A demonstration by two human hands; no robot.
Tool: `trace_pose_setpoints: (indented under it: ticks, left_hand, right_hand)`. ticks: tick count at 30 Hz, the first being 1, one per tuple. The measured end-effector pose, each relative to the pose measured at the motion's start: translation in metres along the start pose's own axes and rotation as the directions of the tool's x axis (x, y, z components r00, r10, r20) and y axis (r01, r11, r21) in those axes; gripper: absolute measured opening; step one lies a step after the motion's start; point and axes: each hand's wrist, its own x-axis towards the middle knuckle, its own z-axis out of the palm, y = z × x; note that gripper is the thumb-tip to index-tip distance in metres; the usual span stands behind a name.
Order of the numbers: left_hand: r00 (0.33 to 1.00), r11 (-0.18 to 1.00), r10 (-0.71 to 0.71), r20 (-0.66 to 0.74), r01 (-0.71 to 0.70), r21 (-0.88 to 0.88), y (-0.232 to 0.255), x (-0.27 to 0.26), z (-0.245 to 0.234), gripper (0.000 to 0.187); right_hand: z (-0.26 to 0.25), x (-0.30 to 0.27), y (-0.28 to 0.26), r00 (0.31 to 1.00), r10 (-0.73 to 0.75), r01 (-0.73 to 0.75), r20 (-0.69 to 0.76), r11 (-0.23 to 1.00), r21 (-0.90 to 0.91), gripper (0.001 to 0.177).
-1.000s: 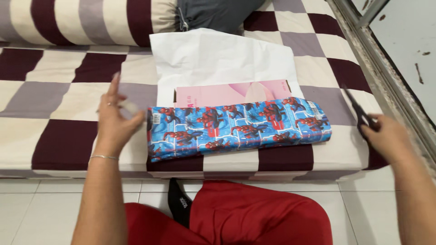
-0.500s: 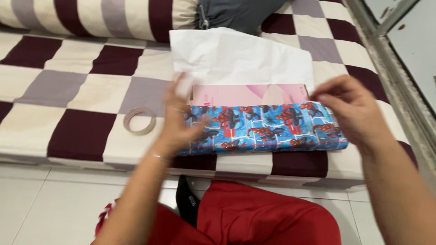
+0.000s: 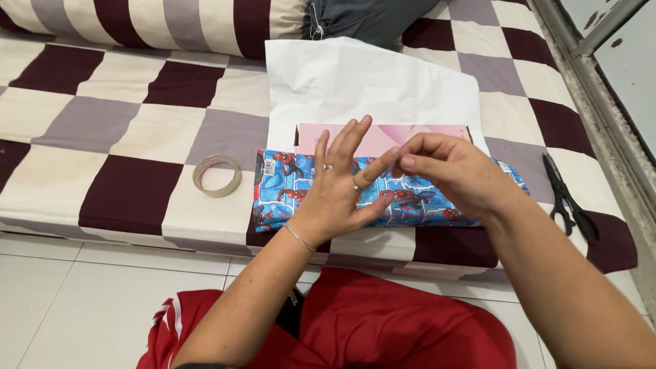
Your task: The person wraps a rectangular box with Spider-Man themed wrapping paper on a checkered bed. They fold the paper, secure it with clear tape, and trim excess paper with scissors.
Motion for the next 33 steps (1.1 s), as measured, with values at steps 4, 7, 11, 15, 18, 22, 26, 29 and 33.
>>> trace_pose_setpoints:
  ticks: [4, 7, 11, 15, 18, 22, 26, 29, 33]
  left_hand:
    - [0.982, 0.984, -0.177, -0.068, 0.177, -0.005, -0.012, -0.007, 0.01, 0.069]
    - [0.87, 0.869, -0.463, 0.167, 0.483, -0.108, -0.01, -0.017, 0.028, 0.054]
    - [0.797, 0.961, -0.263, 0.544, 0.269, 0.071, 0.013, -0.032, 0.051, 0.054]
    - [0.836, 0.93, -0.363, 0.411, 0.299, 0.212, -0.017, -0.03, 0.063, 0.06]
    - [0.84, 0.869, -0.465, 0.279, 0.373, 0.326, -0.042, -0.038, 0.066, 0.062]
    - [0.814, 0.786, -0.571, 0.106, 0.505, 0.356, -0.056, -0.045, 0.066, 0.07]
    - [0.818, 0.782, -0.573, 0.051, 0.527, 0.334, -0.058, -0.044, 0.065, 0.077]
    - [0.823, 0.785, -0.566, 0.052, 0.519, 0.339, -0.057, -0.044, 0.064, 0.078]
    - [0.818, 0.784, -0.573, 0.05, 0.53, 0.321, -0.056, -0.044, 0.063, 0.077]
  right_hand:
    - [-0.011, 0.015, -0.002, 0.99, 0.018, -0.066, -0.139, 0.936, -0.346, 0.021]
    - [-0.031, 0.04, 0.002, 0.967, 0.028, -0.173, -0.255, 0.805, -0.568, 0.022]
    - [-0.052, 0.086, 0.027, 0.999, 0.033, -0.045, -0.032, 0.846, -0.531, 0.022]
    - [-0.048, 0.12, 0.056, 0.959, 0.268, -0.266, -0.091, 0.739, -0.619, 0.023]
    - [-0.041, 0.146, 0.08, 0.974, 0.226, -0.155, 0.03, 0.755, -0.637, 0.024]
    - [-0.031, 0.167, 0.093, 0.956, 0.289, -0.155, 0.058, 0.659, -0.736, 0.022]
    - [-0.019, 0.176, 0.089, 0.921, 0.39, -0.24, 0.018, 0.602, -0.762, 0.019]
    - [-0.019, 0.182, 0.091, 0.934, 0.345, -0.134, 0.088, 0.569, -0.812, 0.017]
    - [-0.023, 0.192, 0.101, 0.935, 0.333, -0.075, 0.122, 0.523, -0.849, 0.018]
